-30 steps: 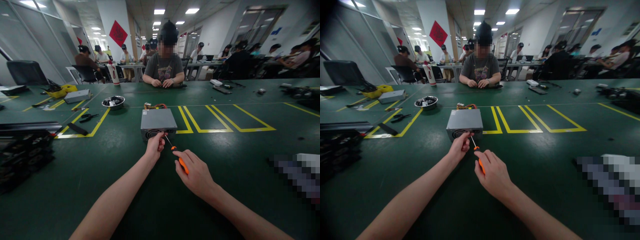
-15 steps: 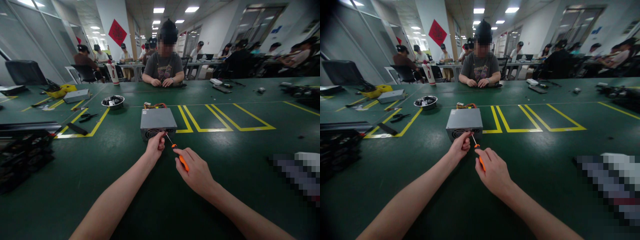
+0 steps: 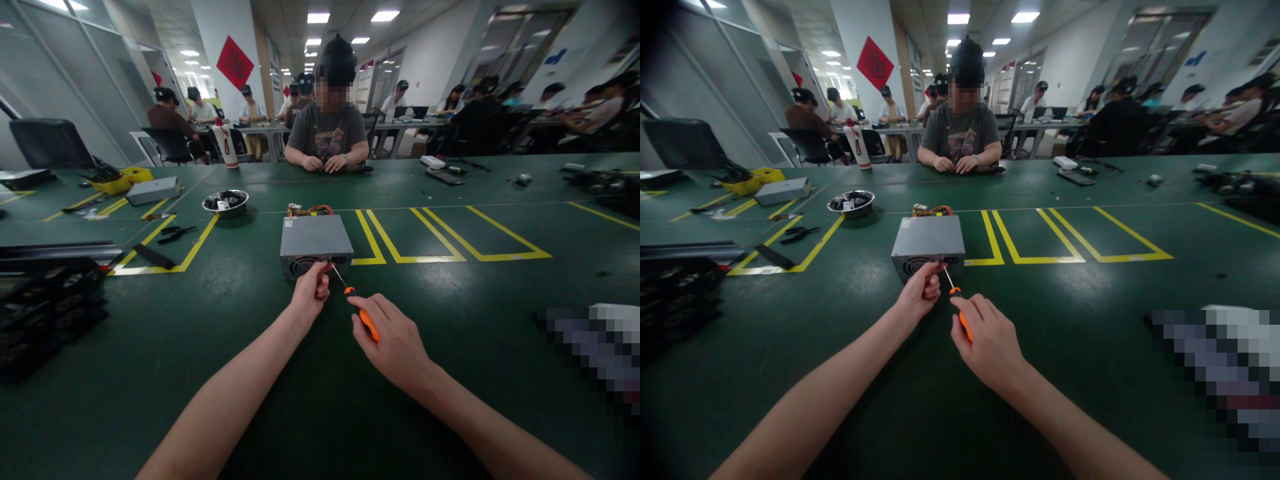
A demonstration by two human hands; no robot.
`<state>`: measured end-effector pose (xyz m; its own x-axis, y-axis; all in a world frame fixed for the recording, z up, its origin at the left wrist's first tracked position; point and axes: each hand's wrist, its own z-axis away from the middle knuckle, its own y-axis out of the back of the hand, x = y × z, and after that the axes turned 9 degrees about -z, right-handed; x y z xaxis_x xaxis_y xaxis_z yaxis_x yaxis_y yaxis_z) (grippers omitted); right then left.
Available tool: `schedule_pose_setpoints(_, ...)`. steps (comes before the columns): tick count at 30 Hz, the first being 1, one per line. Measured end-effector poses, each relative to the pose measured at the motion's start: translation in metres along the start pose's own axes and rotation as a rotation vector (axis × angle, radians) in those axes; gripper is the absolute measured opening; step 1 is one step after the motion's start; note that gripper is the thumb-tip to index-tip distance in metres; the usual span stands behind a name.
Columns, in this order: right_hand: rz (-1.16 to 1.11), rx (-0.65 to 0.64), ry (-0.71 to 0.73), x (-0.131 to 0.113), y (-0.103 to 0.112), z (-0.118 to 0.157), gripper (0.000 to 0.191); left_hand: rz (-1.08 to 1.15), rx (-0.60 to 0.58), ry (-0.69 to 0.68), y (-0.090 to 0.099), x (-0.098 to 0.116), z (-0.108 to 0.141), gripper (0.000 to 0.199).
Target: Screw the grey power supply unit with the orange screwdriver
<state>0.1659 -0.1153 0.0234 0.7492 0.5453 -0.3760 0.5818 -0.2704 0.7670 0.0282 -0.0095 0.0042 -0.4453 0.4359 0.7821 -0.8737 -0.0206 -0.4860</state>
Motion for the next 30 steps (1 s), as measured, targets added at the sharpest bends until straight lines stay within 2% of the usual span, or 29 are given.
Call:
schedule_pose_setpoints(12,0.024,0.012,-0.002,0.003,-0.005,-0.001,0.027,-0.124,0.028,-0.043,0.0,-0.001,-0.003,0.016)
schedule_pose_setpoints(17,0.031,0.062,0.026,0.003,-0.005,0.001,0.02,-0.286,0.103,-0.156,0.0,-0.005,0.001,0.024)
schedule_pose_setpoints(20,0.068,0.056,0.11,0.001,-0.002,0.001,0.024,-0.418,0.149,-0.374,0.002,-0.003,0.01,0.024)
schedule_pose_setpoints(22,0.07,0.054,0.136,0.0,-0.001,0.001,0.025,-0.779,0.232,-0.829,0.005,0.001,0.015,0.019)
schedule_pose_setpoints(23,0.063,0.053,0.135,-0.001,0.0,0.001,0.023,-0.928,0.302,-1.006,0.007,0.004,0.016,0.015)
schedule_pose_setpoints(25,0.048,0.038,0.125,-0.001,0.0,0.0,0.022,-1.173,0.419,-1.246,0.013,0.009,0.015,0.013)
schedule_pose_setpoints(28,0.05,0.05,0.085,-0.001,-0.001,-0.001,0.036,-1.447,0.42,-1.375,0.023,0.012,0.008,0.026)
schedule_pose_setpoints(30,0.069,0.054,-0.007,0.0,-0.001,-0.002,0.045,-1.569,0.41,-1.408,0.028,0.011,0.003,0.032)
